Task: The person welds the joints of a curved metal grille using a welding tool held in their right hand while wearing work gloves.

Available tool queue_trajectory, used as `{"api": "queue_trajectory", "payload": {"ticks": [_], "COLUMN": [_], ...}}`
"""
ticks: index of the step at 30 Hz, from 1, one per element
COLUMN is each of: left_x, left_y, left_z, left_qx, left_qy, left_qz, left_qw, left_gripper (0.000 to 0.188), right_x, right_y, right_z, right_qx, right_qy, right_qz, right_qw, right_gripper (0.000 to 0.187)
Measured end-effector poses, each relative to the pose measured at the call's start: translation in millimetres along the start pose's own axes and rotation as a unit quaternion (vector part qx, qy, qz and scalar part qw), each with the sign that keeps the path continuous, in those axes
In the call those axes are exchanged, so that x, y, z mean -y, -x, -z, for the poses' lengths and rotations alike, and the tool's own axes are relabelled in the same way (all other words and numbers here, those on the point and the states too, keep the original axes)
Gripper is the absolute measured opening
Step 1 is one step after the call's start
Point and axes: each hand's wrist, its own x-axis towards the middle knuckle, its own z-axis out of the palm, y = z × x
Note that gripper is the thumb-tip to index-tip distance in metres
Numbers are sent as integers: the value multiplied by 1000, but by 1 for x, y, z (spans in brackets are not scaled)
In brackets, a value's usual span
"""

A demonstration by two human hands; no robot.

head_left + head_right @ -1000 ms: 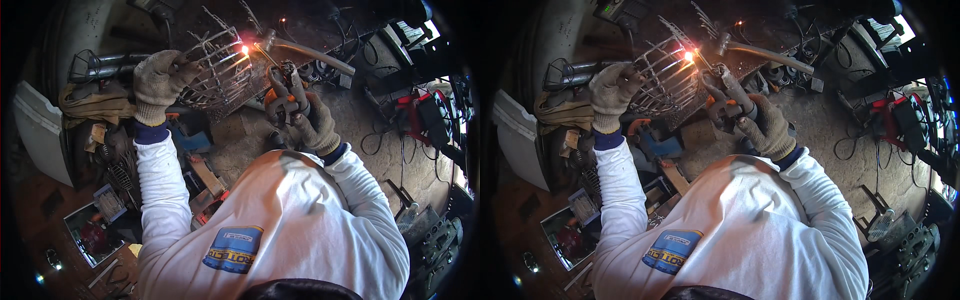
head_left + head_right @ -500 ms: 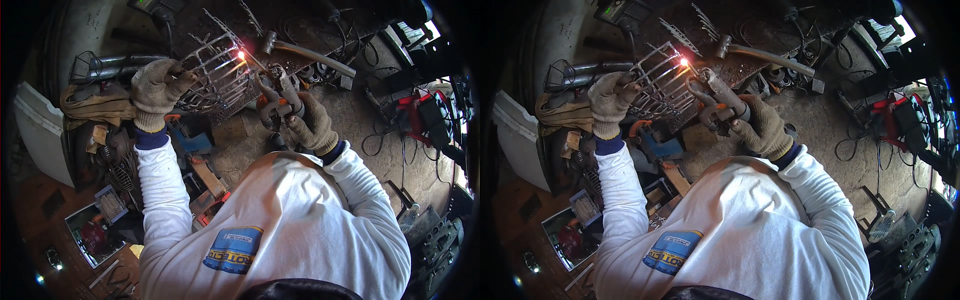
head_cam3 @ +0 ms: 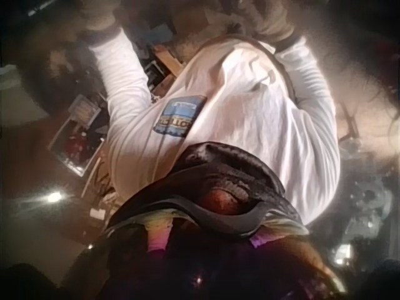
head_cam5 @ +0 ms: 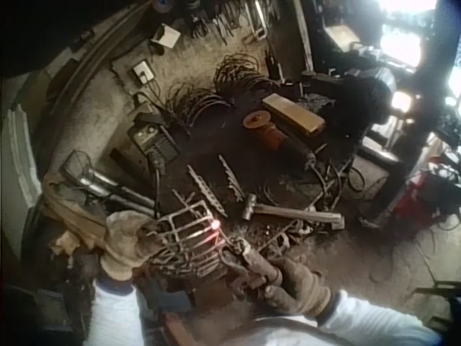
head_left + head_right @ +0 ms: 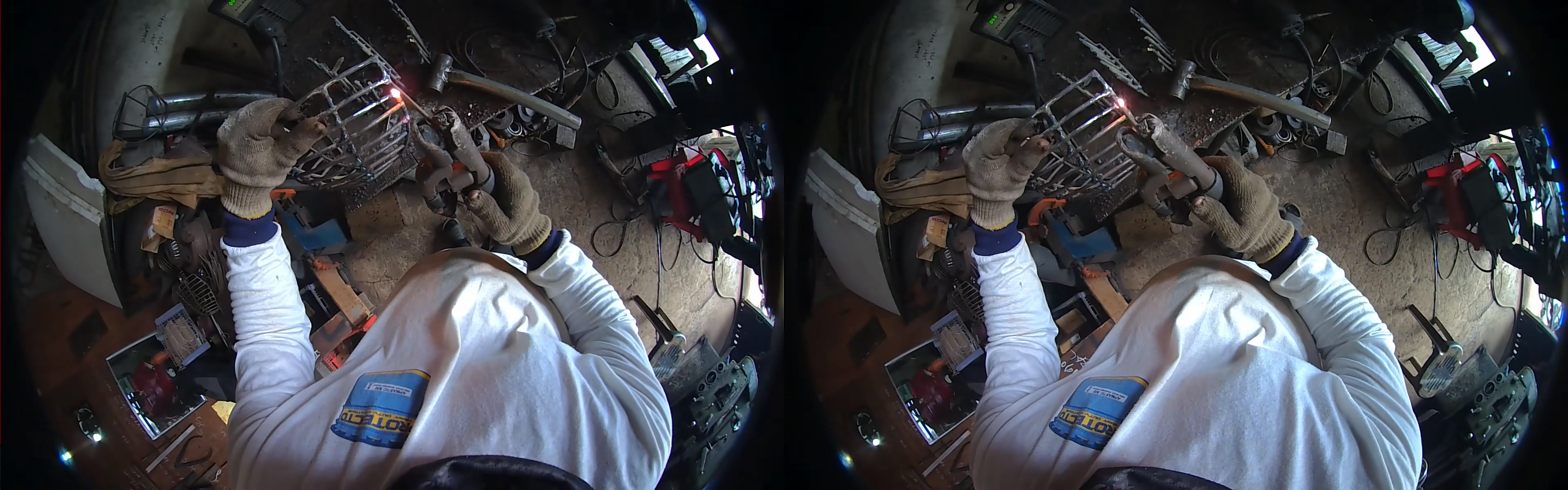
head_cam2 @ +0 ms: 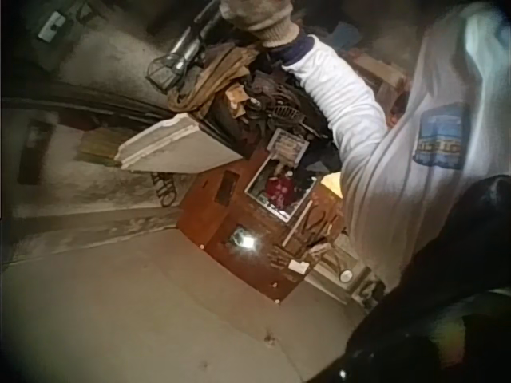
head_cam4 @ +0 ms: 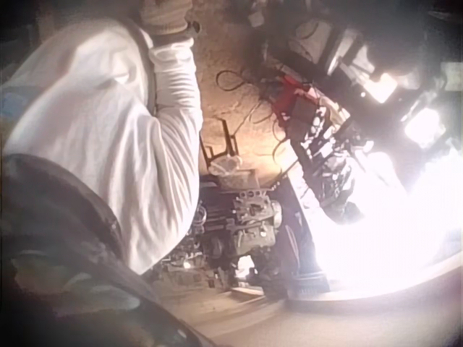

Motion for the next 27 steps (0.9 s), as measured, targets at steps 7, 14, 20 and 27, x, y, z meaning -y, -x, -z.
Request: {"api": "queue_trajectory", "payload": {"ticks": [7,14,20,27], "left_x": [-6,-11,-15,-24], "left_y": [-1,-4,-5,-8], "left_z": [-1,-8,-8,-1], "left_qx": [-30,-108,-91,-67], "left_qy": [-18,0,30,-43], "left_qz": [-36,-71,-50,-51], "left_qw": [999,992,994,995], "left_gripper": [32,31,37,42], "right_x": [1,-6,-6,-6], "right_y": [-1,-1,2,3], "right_z": [0,-3,-2,-1], "right_qx": [11,1,16,7], "right_qy": [-22,-44,-48,-21], "right_qz": [-11,49,-17,-15], "right_qw": [1000,998,999,1000], "right_gripper": [62,52,60,63]}}
